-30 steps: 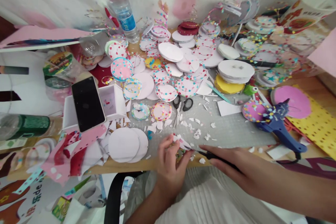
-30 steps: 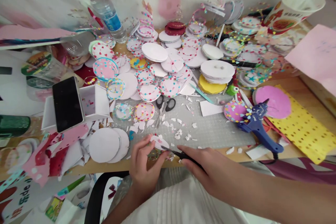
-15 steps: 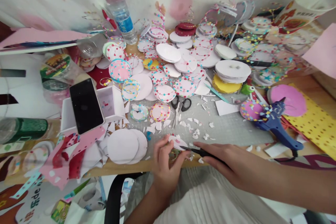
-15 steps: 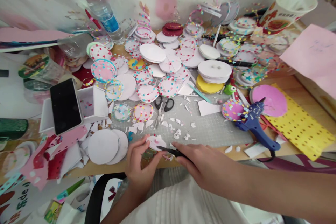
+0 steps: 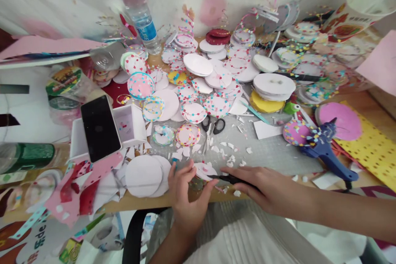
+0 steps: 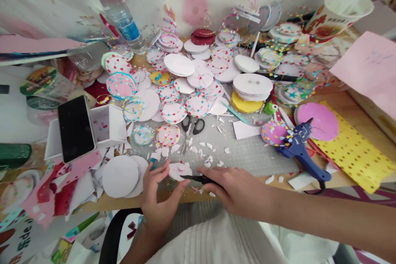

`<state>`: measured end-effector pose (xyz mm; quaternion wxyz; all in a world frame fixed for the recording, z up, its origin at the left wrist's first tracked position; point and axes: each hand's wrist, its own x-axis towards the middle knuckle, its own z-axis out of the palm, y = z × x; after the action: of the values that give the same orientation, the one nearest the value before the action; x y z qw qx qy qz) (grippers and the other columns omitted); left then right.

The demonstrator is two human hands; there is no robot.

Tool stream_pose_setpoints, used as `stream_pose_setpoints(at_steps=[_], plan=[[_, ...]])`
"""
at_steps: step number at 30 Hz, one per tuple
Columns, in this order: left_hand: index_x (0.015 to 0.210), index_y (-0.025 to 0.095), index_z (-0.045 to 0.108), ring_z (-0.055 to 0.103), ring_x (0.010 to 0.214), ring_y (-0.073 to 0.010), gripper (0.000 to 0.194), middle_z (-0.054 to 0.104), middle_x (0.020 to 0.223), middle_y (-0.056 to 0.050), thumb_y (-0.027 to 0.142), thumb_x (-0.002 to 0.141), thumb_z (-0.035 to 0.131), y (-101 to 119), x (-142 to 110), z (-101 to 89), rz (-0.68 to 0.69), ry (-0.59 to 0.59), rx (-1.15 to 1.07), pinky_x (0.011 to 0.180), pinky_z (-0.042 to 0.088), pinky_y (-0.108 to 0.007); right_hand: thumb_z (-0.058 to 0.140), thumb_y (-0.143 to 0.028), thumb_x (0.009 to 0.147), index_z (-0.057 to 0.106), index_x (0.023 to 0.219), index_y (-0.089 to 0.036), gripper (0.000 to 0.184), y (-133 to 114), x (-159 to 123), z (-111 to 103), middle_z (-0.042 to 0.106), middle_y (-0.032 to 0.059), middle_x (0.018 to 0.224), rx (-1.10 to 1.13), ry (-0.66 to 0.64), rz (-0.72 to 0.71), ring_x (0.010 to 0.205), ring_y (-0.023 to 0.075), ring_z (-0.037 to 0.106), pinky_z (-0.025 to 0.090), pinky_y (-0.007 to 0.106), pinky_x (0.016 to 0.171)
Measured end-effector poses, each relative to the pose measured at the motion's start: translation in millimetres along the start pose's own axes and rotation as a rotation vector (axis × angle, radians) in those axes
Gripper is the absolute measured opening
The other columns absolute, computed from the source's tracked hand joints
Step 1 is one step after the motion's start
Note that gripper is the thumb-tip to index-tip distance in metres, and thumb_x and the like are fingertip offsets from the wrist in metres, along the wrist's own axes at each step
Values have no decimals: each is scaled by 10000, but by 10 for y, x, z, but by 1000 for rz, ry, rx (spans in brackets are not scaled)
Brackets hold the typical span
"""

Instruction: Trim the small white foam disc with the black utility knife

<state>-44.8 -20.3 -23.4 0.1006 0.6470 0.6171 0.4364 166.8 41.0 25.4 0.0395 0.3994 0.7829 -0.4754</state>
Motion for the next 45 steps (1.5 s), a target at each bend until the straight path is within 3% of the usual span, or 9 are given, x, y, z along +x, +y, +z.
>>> stream_pose_setpoints(at_steps=[8,13,18,23,27,34,40,43,45], plan=[[1070,151,581,678,1019,-259,391,706,1099,-139,233,751,793,-50,22,-61,-36,-17,40,1067,381,-578,385,-341,1011,489,1385,-183,419,28,102,23,711,93,1166,143,-12,-80,1033,245,676,516,374,876],[1058,160,590,667,1017,-252,360,708,1074,-126,222,759,780,-95,65,-97,-35,-20,-3,1001,462,-516,391,-338,1012,502,1368,-205,395,-6,153,3,734,69,1099,177,-25,-105,976,222,691,523,352,845],[1058,177,600,658,1003,-246,326,702,1037,-103,255,782,756,-63,167,-81,-76,-83,-42,908,532,-443,384,-338,998,543,1288,-165,374,-71,-4,-67,713,130,1137,109,31,-31,992,244,689,533,363,836],[1065,185,603,660,938,-234,303,695,987,-86,317,815,710,0,254,-52,-86,-219,-18,853,546,-407,360,-310,998,574,1049,-226,236,-143,-144,-219,725,68,906,81,-98,82,786,210,706,507,298,664],[1227,167,548,645,1009,-262,468,676,1096,-128,352,822,692,17,252,-18,-54,-297,21,875,542,-427,279,-302,999,502,1009,-212,241,-185,-93,-298,692,90,784,-56,-171,238,701,250,690,416,308,575],[1398,129,412,620,1107,-315,722,644,1219,-184,406,806,717,49,172,90,16,-285,162,941,519,-481,239,-347,1000,433,967,-228,229,-237,15,-317,680,93,804,-56,-222,297,713,247,667,370,300,577],[1388,127,435,641,1068,-304,650,673,1168,-170,387,844,679,38,156,144,17,-260,205,903,542,-447,274,-315,1003,424,952,-230,180,-332,40,-312,695,92,818,-73,-241,335,710,245,688,329,281,533],[1401,120,425,645,1065,-299,657,671,1178,-179,379,851,675,11,138,133,49,-241,186,900,542,-436,344,-209,987,449,1019,-205,110,-408,41,-294,715,113,839,-168,-251,344,755,282,720,289,289,506],[1410,116,418,645,1071,-299,680,664,1195,-186,367,841,693,-8,117,107,82,-215,175,914,535,-440,416,-88,925,469,1087,-174,190,-453,32,-262,722,125,855,-258,-267,346,769,308,731,257,301,492]])
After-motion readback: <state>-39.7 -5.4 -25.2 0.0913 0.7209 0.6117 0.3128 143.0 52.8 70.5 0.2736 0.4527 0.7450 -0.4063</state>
